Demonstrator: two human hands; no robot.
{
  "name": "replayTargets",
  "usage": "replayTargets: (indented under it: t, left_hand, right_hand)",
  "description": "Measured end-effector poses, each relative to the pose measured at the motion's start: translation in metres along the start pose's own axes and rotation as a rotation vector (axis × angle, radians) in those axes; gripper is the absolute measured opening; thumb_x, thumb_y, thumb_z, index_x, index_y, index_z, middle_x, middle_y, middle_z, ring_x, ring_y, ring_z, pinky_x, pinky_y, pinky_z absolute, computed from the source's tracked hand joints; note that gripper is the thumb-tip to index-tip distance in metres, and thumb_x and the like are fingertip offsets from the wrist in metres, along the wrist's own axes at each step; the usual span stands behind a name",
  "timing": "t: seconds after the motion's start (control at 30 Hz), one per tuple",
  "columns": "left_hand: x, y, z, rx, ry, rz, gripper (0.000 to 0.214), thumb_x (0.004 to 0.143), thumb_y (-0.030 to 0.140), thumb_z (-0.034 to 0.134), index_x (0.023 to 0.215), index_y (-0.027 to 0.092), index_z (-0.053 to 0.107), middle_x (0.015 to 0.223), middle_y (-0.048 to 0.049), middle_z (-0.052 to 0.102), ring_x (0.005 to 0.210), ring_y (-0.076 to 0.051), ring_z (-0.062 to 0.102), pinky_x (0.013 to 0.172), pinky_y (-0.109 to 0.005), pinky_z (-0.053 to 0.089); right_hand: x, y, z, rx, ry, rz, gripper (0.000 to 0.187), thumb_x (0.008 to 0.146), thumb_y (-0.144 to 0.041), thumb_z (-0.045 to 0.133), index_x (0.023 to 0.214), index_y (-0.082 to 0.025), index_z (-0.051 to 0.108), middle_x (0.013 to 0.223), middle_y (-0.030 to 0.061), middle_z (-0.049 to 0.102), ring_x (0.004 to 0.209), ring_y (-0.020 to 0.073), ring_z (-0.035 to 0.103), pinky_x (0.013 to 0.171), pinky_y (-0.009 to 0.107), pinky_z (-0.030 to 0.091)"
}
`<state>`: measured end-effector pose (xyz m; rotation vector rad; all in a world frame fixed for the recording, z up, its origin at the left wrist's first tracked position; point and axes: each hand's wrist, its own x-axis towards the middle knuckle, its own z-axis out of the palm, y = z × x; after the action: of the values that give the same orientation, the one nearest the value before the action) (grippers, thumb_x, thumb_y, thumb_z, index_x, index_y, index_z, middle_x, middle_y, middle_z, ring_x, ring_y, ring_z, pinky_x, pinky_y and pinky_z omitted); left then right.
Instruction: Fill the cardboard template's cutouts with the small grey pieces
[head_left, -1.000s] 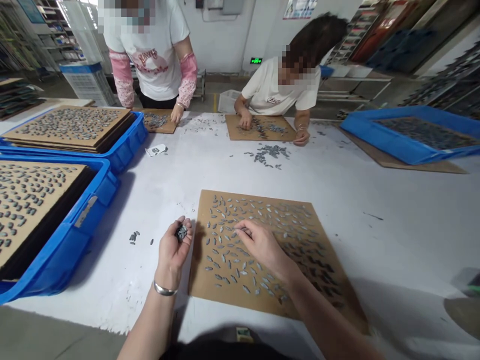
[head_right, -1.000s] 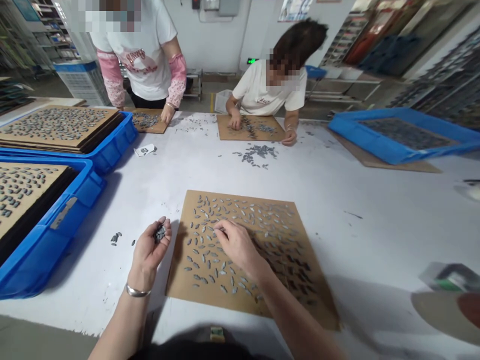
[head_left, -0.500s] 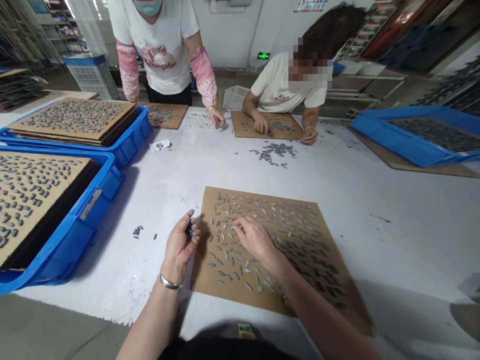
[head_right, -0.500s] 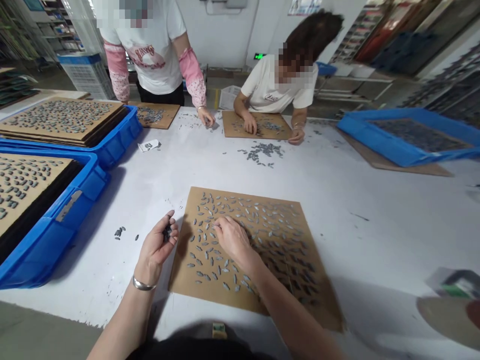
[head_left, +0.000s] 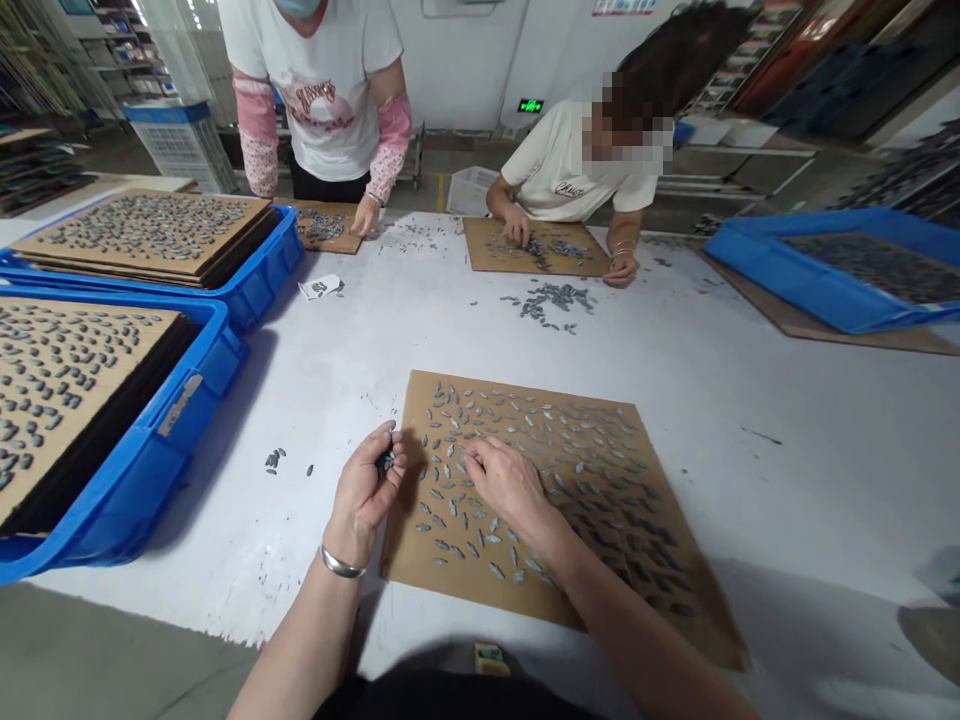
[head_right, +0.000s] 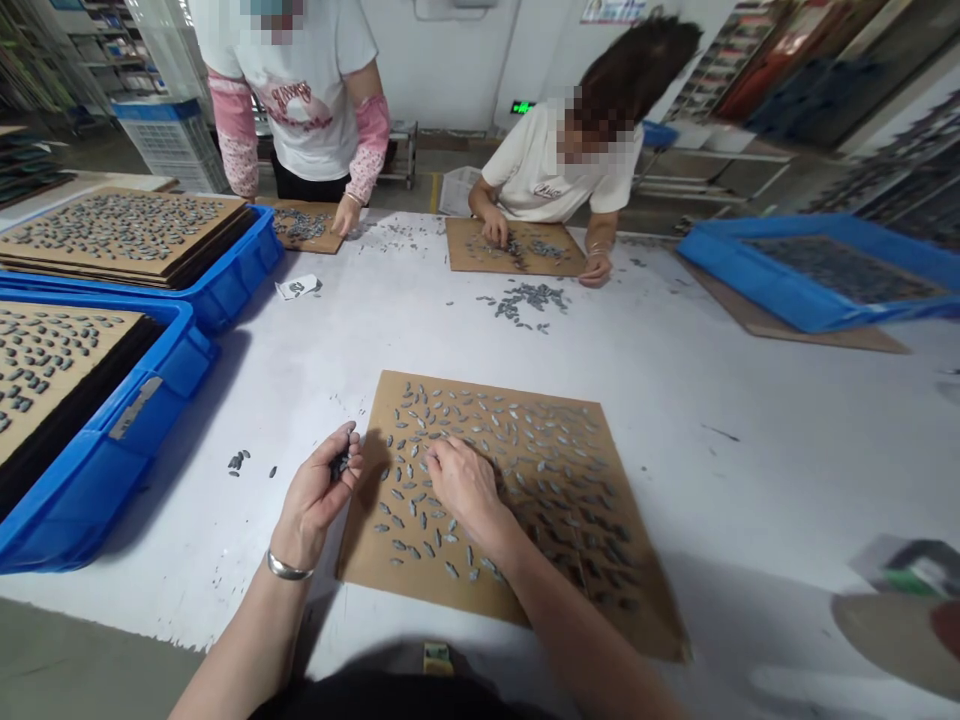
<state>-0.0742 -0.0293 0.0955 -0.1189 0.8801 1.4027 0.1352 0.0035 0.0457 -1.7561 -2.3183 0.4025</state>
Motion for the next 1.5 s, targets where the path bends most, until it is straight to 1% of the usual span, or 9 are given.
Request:
replayTargets:
  t: [0.1, 0.2, 0.3, 0.43, 0.6, 0.83, 1.03, 1.23, 1.5]
  left_hand:
    - [0.0, -0.001, 0.001, -0.007, 0.004, 0.0, 0.019, 0.096, -0.001, 0.051, 0.087, 0.01, 0.064, 0.077, -0.0056, 0.066, 0.062, -0.008, 0.062, 0.052, -0.013, 0.051]
    - [0.0, -0.002, 0.001, -0.006, -0.013, -0.006, 0.02, 0.097, 0.0, 0.052, 0.084, 0.01, 0.064, 0.076, -0.0051, 0.065, 0.06, -0.007, 0.061, 0.051, -0.012, 0.05]
    - [0.002, -0.003, -0.002, -0.001, -0.027, -0.009, 0.018, 0.096, 0.0, 0.054, 0.084, 0.01, 0.064, 0.074, -0.004, 0.063, 0.059, -0.007, 0.059, 0.051, -0.012, 0.05]
    - [0.006, -0.006, -0.006, -0.003, -0.043, -0.028, 0.017, 0.095, -0.001, 0.055, 0.085, 0.01, 0.065, 0.074, -0.0035, 0.063, 0.059, -0.007, 0.059, 0.051, -0.013, 0.049]
    - [0.006, -0.007, -0.008, -0.01, -0.066, -0.032, 0.016, 0.094, -0.002, 0.056, 0.086, 0.008, 0.065, 0.075, -0.0041, 0.064, 0.061, -0.008, 0.061, 0.052, -0.014, 0.051]
    - [0.004, -0.009, -0.007, -0.019, -0.064, -0.053, 0.015, 0.093, -0.001, 0.057, 0.088, 0.009, 0.066, 0.076, -0.005, 0.066, 0.063, -0.008, 0.063, 0.055, -0.014, 0.053]
    - [0.004, -0.01, -0.005, -0.005, -0.046, -0.047, 0.014, 0.089, -0.003, 0.061, 0.087, 0.01, 0.066, 0.075, -0.0052, 0.067, 0.06, -0.009, 0.063, 0.054, -0.014, 0.053]
    - [0.003, -0.011, -0.006, 0.007, -0.053, -0.041, 0.014, 0.09, -0.002, 0.062, 0.086, 0.011, 0.066, 0.075, -0.0046, 0.068, 0.062, -0.008, 0.064, 0.055, -0.014, 0.053]
    - [0.006, -0.015, -0.01, 0.014, -0.115, -0.066, 0.011, 0.087, 0.0, 0.067, 0.085, 0.01, 0.067, 0.074, -0.0041, 0.067, 0.06, -0.007, 0.062, 0.054, -0.014, 0.052]
  right_hand:
    - [-0.002, 0.004, -0.008, 0.013, 0.053, 0.009, 0.019, 0.099, -0.021, 0.055, 0.096, -0.023, 0.074, 0.103, 0.0051, 0.076, 0.088, 0.0204, 0.068, 0.07, 0.027, 0.041]
    - [-0.006, 0.006, -0.013, 0.015, 0.078, -0.005, 0.02, 0.099, -0.02, 0.055, 0.093, -0.023, 0.074, 0.099, 0.0053, 0.075, 0.087, 0.0201, 0.068, 0.07, 0.027, 0.042]
    - [-0.009, 0.0, -0.015, -0.014, 0.0, -0.035, 0.022, 0.1, -0.022, 0.055, 0.089, -0.022, 0.073, 0.096, 0.0049, 0.075, 0.084, 0.0194, 0.068, 0.069, 0.027, 0.042]
    - [-0.008, -0.012, -0.013, -0.081, -0.104, -0.011, 0.021, 0.101, -0.024, 0.055, 0.096, -0.022, 0.075, 0.104, 0.0059, 0.076, 0.09, 0.0202, 0.07, 0.07, 0.028, 0.042]
    - [-0.005, -0.019, -0.01, -0.128, -0.161, 0.026, 0.022, 0.101, -0.023, 0.054, 0.101, -0.022, 0.075, 0.109, 0.0066, 0.077, 0.096, 0.0215, 0.071, 0.071, 0.029, 0.043]
    - [-0.006, -0.017, -0.006, -0.032, -0.135, 0.043, 0.02, 0.098, -0.023, 0.056, 0.094, -0.023, 0.076, 0.104, 0.0049, 0.078, 0.09, 0.0199, 0.072, 0.074, 0.028, 0.044]
    - [0.002, 0.004, -0.015, 0.008, 0.005, -0.012, 0.021, 0.099, -0.024, 0.055, 0.092, -0.023, 0.075, 0.098, 0.0047, 0.077, 0.087, 0.0201, 0.07, 0.072, 0.028, 0.044]
    - [0.005, -0.004, -0.013, -0.063, -0.109, -0.068, 0.019, 0.099, -0.022, 0.057, 0.098, -0.023, 0.075, 0.105, 0.0064, 0.075, 0.092, 0.0208, 0.069, 0.072, 0.028, 0.044]
    - [0.005, -0.011, -0.013, -0.082, -0.111, -0.022, 0.014, 0.1, -0.025, 0.058, 0.099, -0.022, 0.072, 0.104, 0.0061, 0.075, 0.09, 0.0205, 0.069, 0.067, 0.028, 0.04]
